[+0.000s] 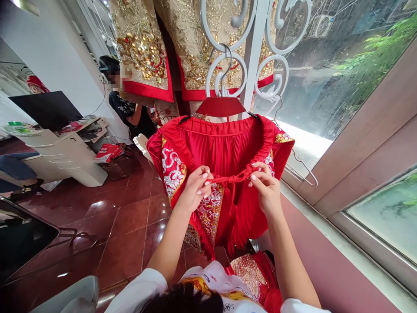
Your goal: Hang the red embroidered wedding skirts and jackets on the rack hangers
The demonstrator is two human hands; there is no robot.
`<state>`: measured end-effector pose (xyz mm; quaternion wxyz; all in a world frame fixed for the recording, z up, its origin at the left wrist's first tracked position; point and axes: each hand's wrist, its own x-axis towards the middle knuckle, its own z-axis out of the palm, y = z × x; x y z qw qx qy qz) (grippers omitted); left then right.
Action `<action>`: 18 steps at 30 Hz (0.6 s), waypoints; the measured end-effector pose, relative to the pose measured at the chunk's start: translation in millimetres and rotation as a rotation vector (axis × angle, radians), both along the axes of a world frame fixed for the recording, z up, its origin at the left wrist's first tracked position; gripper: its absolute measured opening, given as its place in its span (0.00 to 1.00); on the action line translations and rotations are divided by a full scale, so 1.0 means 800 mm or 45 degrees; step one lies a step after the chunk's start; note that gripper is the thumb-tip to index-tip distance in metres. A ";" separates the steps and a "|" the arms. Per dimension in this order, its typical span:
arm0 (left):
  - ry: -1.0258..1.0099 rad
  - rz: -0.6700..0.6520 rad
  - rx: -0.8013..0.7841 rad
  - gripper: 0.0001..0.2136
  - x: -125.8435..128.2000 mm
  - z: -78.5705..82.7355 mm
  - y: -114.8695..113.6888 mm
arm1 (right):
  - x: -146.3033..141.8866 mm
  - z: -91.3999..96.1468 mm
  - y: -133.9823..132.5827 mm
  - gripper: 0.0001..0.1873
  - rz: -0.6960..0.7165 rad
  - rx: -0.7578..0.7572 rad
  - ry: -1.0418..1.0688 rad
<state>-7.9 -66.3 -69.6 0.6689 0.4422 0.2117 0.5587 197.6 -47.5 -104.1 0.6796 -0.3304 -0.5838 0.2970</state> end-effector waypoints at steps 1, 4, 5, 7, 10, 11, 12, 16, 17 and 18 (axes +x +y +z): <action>0.001 0.022 -0.015 0.11 0.000 -0.002 0.001 | 0.001 -0.002 0.000 0.11 -0.014 -0.011 -0.010; 0.121 0.235 0.037 0.11 0.001 -0.013 0.007 | -0.002 -0.015 -0.007 0.07 -0.033 -0.028 -0.053; 0.190 0.324 0.074 0.11 0.002 -0.017 0.010 | -0.005 -0.023 -0.010 0.08 -0.020 -0.046 -0.046; 0.309 0.455 0.134 0.10 0.004 -0.026 0.013 | -0.014 -0.043 -0.017 0.12 0.046 -0.181 -0.065; 0.380 0.550 0.163 0.07 0.005 -0.038 0.015 | -0.025 -0.084 -0.021 0.21 0.153 -0.613 -0.422; 0.394 0.577 0.164 0.06 0.005 -0.043 0.015 | -0.027 -0.100 -0.018 0.22 0.118 -0.747 -0.591; 0.408 0.602 0.162 0.06 0.006 -0.047 0.013 | -0.028 -0.116 -0.014 0.21 0.045 -0.842 -0.734; 0.427 0.728 0.123 0.08 0.013 -0.074 0.001 | -0.026 -0.164 0.011 0.15 -0.210 -0.921 -0.866; 0.408 0.775 0.103 0.09 0.017 -0.084 -0.003 | -0.026 -0.171 0.018 0.15 -0.190 -0.909 -0.851; 0.381 0.823 0.076 0.10 0.022 -0.096 -0.008 | -0.027 -0.177 0.024 0.16 -0.160 -0.894 -0.837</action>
